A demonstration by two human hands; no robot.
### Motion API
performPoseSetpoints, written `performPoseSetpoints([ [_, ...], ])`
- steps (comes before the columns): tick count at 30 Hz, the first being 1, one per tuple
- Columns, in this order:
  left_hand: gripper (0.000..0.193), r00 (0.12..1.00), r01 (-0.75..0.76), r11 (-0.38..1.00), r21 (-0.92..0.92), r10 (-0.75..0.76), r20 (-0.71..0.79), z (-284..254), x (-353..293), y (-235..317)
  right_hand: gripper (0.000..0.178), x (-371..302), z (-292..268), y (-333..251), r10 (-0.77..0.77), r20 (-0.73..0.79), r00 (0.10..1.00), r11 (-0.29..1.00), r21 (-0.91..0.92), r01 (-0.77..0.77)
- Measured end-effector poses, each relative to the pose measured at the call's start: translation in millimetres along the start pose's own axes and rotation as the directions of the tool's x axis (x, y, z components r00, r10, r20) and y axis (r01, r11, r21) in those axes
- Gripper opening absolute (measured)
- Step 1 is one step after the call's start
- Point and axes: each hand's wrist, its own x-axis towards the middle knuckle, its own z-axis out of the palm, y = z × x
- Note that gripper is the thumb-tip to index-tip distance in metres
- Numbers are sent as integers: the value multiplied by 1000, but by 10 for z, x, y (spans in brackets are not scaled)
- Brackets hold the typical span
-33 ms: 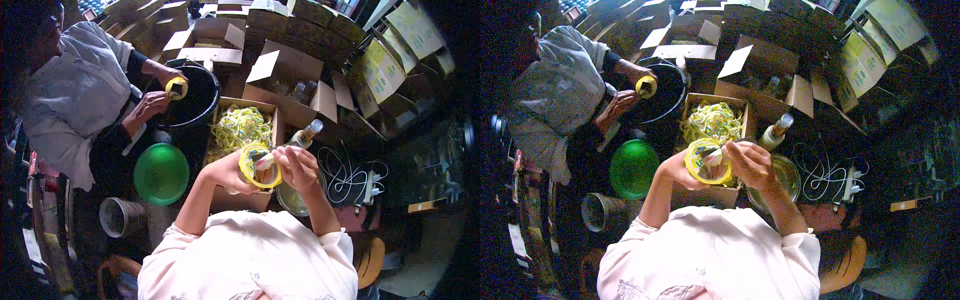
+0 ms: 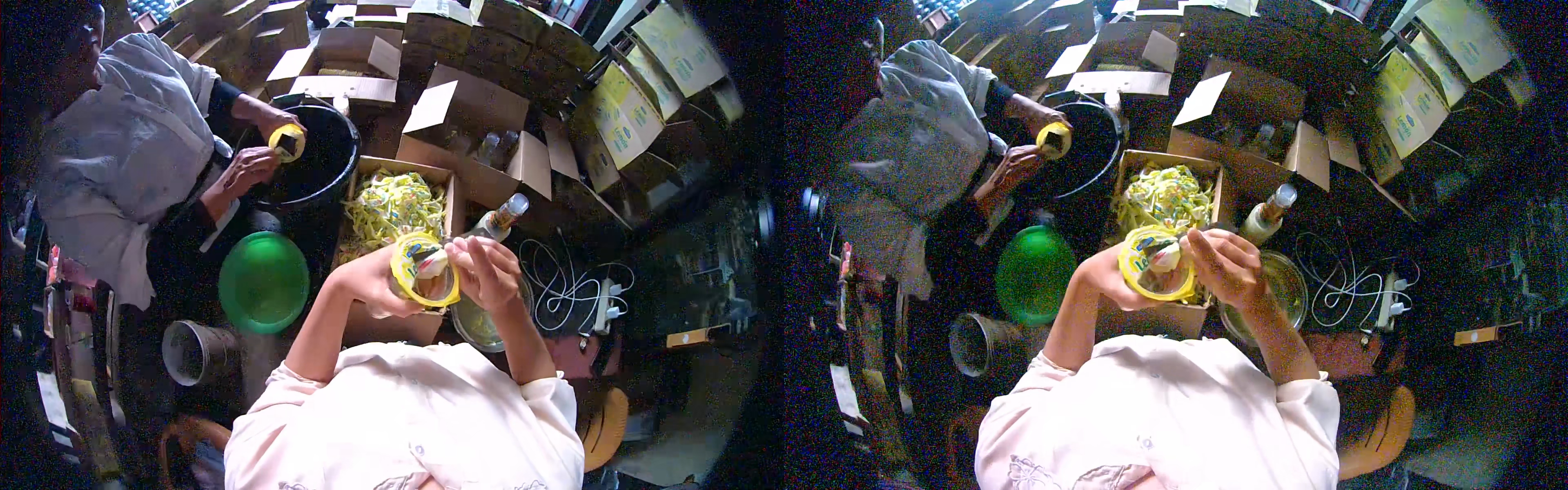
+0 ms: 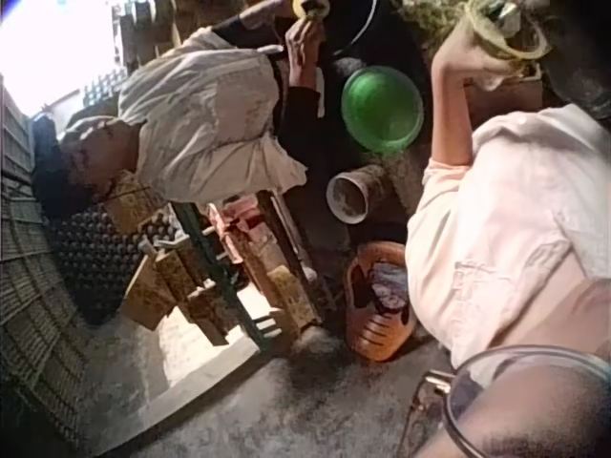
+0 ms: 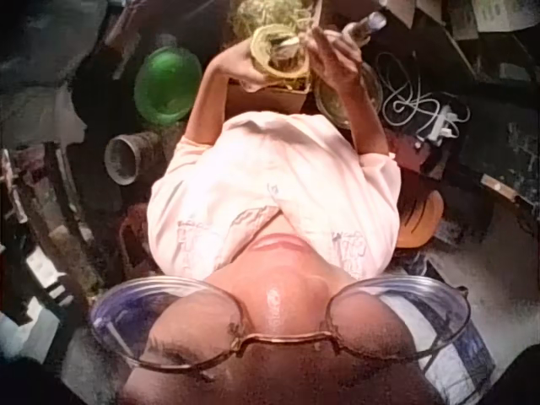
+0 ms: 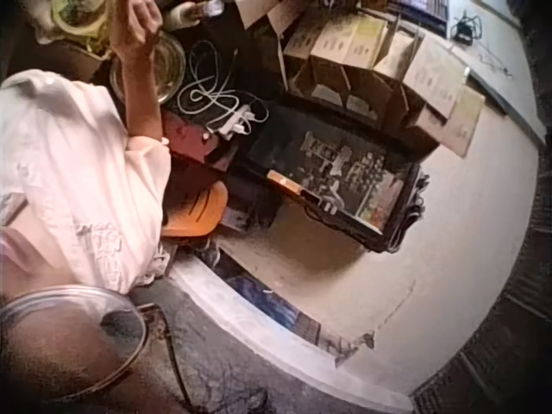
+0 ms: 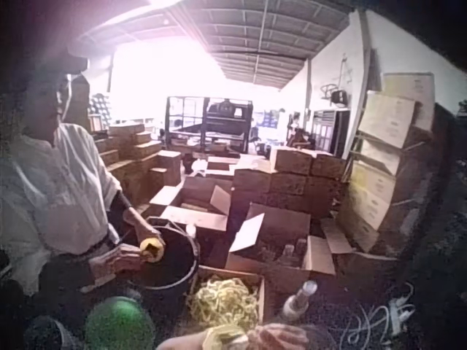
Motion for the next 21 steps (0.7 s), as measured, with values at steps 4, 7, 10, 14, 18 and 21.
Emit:
performPoseSetpoints([
  [4, 51, 922, 356, 930, -93, -334, 195, -63, 8, 63, 56, -10, 74, -8, 21, -73, 997, 999, 26, -19],
  [7, 61, 981, 159, 984, -85, -147, 128, -97, 3, -78, 50, -7, 74, 5, 54, -105, 993, 998, 45, -49],
  [10, 78, 999, 39, 993, -114, -43, -31, -122, -20, -72, 49, 3, 54, 16, 75, -94, 993, 997, 18, -73],
  [14, 86, 975, 7, 997, -80, -24, -222, -120, -29, -35, 49, 8, 4, 27, 128, -67, 990, 990, -57, -132],
  [18, 83, 929, -62, 998, 22, 66, -363, -9, -93, -96, 51, 15, -32, 22, 125, -1, 992, 979, -164, -123],
  [21, 84, 900, -133, 977, 168, 190, -392, 30, -28, -119, 52, 19, -10, 17, 126, -25, 992, 983, -132, -129],
])
